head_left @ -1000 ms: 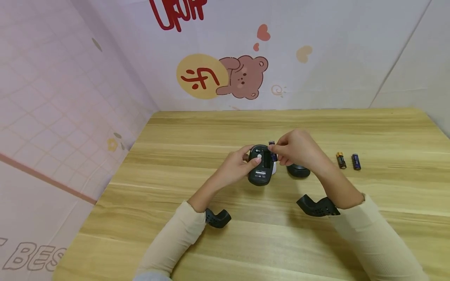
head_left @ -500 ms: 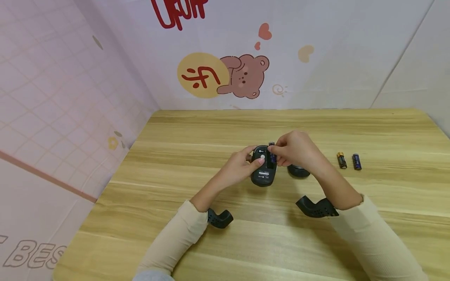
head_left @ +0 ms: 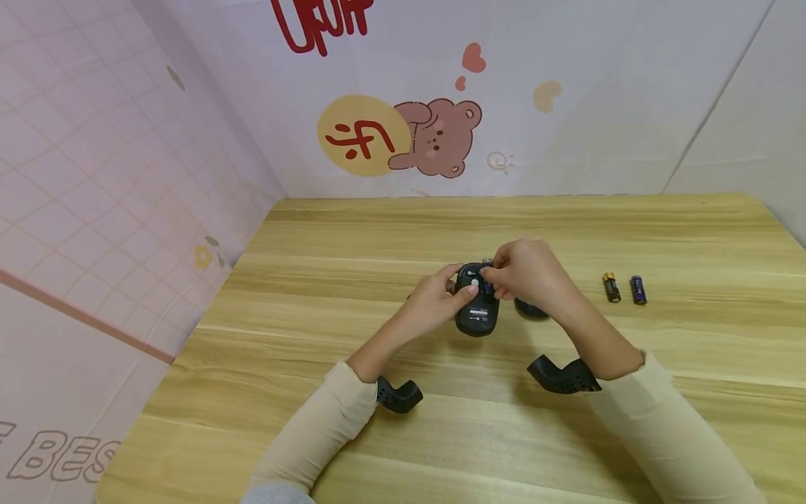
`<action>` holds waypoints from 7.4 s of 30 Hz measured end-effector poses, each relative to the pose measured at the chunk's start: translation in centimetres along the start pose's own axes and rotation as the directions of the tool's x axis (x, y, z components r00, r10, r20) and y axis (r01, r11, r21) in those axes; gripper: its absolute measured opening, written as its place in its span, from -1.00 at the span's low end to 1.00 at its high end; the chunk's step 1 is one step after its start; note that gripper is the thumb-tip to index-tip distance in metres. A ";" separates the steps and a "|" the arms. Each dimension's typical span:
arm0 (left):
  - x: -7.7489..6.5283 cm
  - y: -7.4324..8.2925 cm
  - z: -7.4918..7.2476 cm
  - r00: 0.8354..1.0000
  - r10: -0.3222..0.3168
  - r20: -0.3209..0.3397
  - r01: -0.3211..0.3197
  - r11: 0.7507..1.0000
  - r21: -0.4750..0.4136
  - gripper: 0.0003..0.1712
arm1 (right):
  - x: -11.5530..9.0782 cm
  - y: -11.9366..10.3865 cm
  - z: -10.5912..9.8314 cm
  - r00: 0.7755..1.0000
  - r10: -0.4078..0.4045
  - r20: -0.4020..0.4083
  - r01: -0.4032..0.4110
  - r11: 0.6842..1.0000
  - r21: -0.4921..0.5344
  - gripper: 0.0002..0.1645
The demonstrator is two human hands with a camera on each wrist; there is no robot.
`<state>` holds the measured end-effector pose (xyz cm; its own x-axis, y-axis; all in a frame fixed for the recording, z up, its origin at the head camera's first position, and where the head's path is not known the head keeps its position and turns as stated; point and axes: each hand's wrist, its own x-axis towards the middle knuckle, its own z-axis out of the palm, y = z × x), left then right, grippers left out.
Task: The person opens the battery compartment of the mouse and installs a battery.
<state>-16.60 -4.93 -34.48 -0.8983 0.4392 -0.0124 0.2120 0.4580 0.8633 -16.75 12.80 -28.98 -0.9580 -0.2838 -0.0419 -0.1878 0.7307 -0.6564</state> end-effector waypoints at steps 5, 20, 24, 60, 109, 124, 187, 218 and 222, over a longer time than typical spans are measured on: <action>0.0 0.1 -0.2 1.000 -0.011 -0.005 0.011 1.000 -0.010 -0.39 | -0.1 0.0 -0.1 1.000 -0.005 0.016 0.005 1.000 -0.015 -0.81; 0.1 0.1 -0.1 1.000 0.013 -0.010 -0.014 0.999 -0.051 -0.42 | -0.2 0.4 -0.1 0.998 -0.043 0.046 0.045 0.998 -0.039 -0.82; 0.1 0.0 -0.2 1.000 0.013 -0.015 -0.014 0.999 -0.043 -0.42 | -0.2 0.6 -0.1 0.998 -0.047 0.051 0.048 0.999 -0.023 -0.82; 0.0 0.2 -0.5 0.998 0.042 -0.048 -0.045 0.997 -0.069 -0.46 | 0.7 1.6 0.3 0.987 0.017 0.158 -0.071 0.937 0.341 -0.49; -0.2 0.3 -0.5 0.999 0.043 -0.016 -0.044 0.997 -0.068 -0.45 | 0.8 1.5 0.0 0.988 0.002 0.153 -0.044 0.962 0.270 -0.56; -0.2 0.1 -0.5 1.000 0.018 -0.001 -0.018 0.995 -0.095 -0.45 | 0.9 1.7 0.3 0.984 -0.017 0.176 -0.030 0.964 0.262 -0.62; -2.8 -9.3 -10.3 0.953 -0.300 -0.029 0.300 0.954 -0.024 -0.44 | 0.1 4.0 -1.6 0.990 0.044 0.131 -0.091 0.917 0.387 -0.36; -1.8 -7.4 -10.7 0.924 -0.109 -0.366 0.233 0.920 0.315 -0.51 | 1.2 4.7 -0.1 0.984 0.100 0.147 -0.140 0.945 0.295 -0.38; -1.2 -5.6 -8.9 0.948 -0.051 -0.314 0.151 0.942 0.301 -0.53 | 1.5 5.1 0.4 0.982 0.097 0.162 -0.141 0.948 0.286 -0.37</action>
<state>-20.16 -14.90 -34.85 -0.9833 0.1501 0.1025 0.1801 0.7303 0.6590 -19.03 15.90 -32.68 -0.9238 -0.3086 -0.2266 0.0187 0.5548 -0.8318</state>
